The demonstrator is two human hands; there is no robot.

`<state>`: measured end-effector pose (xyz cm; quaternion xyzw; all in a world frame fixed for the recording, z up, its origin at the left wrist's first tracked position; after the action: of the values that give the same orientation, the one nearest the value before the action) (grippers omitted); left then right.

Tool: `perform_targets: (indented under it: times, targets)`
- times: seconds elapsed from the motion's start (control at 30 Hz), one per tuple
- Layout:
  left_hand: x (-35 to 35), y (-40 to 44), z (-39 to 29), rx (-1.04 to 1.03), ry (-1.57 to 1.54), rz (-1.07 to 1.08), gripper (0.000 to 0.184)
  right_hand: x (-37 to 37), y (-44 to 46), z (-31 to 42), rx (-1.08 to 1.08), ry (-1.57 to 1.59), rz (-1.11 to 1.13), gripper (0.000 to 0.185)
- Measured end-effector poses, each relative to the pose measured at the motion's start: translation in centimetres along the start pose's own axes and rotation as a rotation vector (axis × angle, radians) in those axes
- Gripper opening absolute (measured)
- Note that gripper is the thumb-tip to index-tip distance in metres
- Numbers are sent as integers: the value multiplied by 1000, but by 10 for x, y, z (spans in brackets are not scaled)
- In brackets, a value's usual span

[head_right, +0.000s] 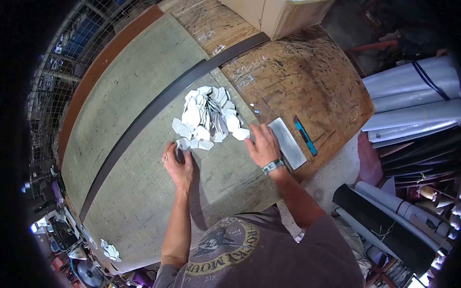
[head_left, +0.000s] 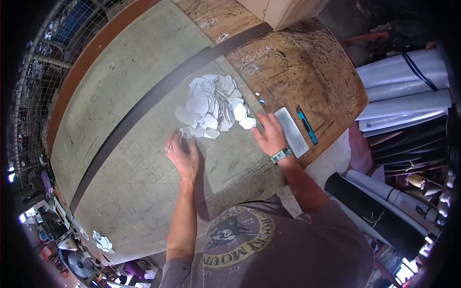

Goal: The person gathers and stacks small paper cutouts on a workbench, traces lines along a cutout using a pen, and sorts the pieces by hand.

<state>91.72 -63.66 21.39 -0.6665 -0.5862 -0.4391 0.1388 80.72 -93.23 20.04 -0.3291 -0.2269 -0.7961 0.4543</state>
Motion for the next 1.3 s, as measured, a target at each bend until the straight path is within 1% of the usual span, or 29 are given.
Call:
perform_targets:
  times: [0.07, 0.1, 0.17, 0.23, 0.27, 0.3, 0.4, 0.43, 0.47, 0.53, 0.6, 0.67, 0.73, 0.77, 0.87, 0.9, 0.93, 0.97, 1.07, 1.17, 1.27, 1.3]
  targets:
    - [-2, -14, 11, -14, 94, 43, 34, -9, -5, 4, 15, -42, 10, 40]
    - [-4, -16, 11, -77, 140, 32, 28, -15, -2, 7, 24, -44, 22, 39]
    - [-11, -9, 10, -113, 90, 56, 27, -20, 8, 18, 53, -46, 16, 38]
    - [-11, 1, 0, -154, 44, 59, 24, -24, 16, 19, 52, 36, 7, 39]
    - [-10, 1, 1, -141, 36, 62, 25, -23, 20, 20, 53, 73, 2, 40]
    - [-6, -1, 1, -121, 25, 70, 26, -26, 21, 14, -5, 95, 48, 42]
    - [23, -26, 0, -45, 48, 43, 29, -25, 13, 2, 62, 76, -8, 45]
    - [32, -43, 2, -12, 54, 35, 31, -26, 8, -4, 86, 120, 4, 48]
    - [40, -59, 4, 21, 59, 27, 33, -21, 4, -7, 61, 171, 15, 47]
    - [53, -105, 19, 100, 99, 46, 42, -17, -1, -6, 10, 269, 29, 45]
    - [62, -146, 27, 104, 207, 86, 52, -14, -3, -5, 7, 306, -29, 46]
    - [64, -148, 20, 99, 289, 110, 58, -15, -5, -3, 16, 232, -59, 48]
    - [64, -149, 23, 159, 328, 115, 59, -14, -7, -10, -42, 289, -75, 47]
    - [63, -148, 23, 154, 337, 122, 59, -14, -6, -11, -67, 319, -77, 47]
    - [63, -151, 27, 160, 358, 141, 60, 3, -22, 4, 79, 194, -252, 43]
    - [62, -151, 28, 163, 354, 146, 61, 5, -34, 15, 118, 152, -249, 39]
    - [61, -152, 28, 159, 345, 153, 62, 3, -51, 28, 166, 134, -229, 37]
    - [61, -152, 29, 165, 341, 154, 62, -11, -70, 39, 190, 113, -104, 38]
    - [61, -149, 28, 151, 337, 144, 60, -61, -144, 83, 313, -2, 219, 52]
    - [63, -154, 32, 108, 355, 111, 57, -109, -204, 105, 436, -154, 470, 66]
    - [62, -158, 39, 117, 342, 128, 60, -112, -208, 105, 439, -162, 438, 66]
    - [62, -159, 41, 116, 337, 129, 61, -106, -207, 100, 400, -202, 417, 64]
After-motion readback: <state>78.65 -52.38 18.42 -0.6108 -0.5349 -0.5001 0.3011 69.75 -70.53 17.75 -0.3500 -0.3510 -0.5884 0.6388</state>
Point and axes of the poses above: each hand's wrist, its own y-axis towards the middle knuckle, its own x-axis out of the back of the hand, z = x × y, the point moved 10 cm from there along y, towards the middle knuckle, and after that the axes turned 8 degrees about -x, right-handed, at the moved point
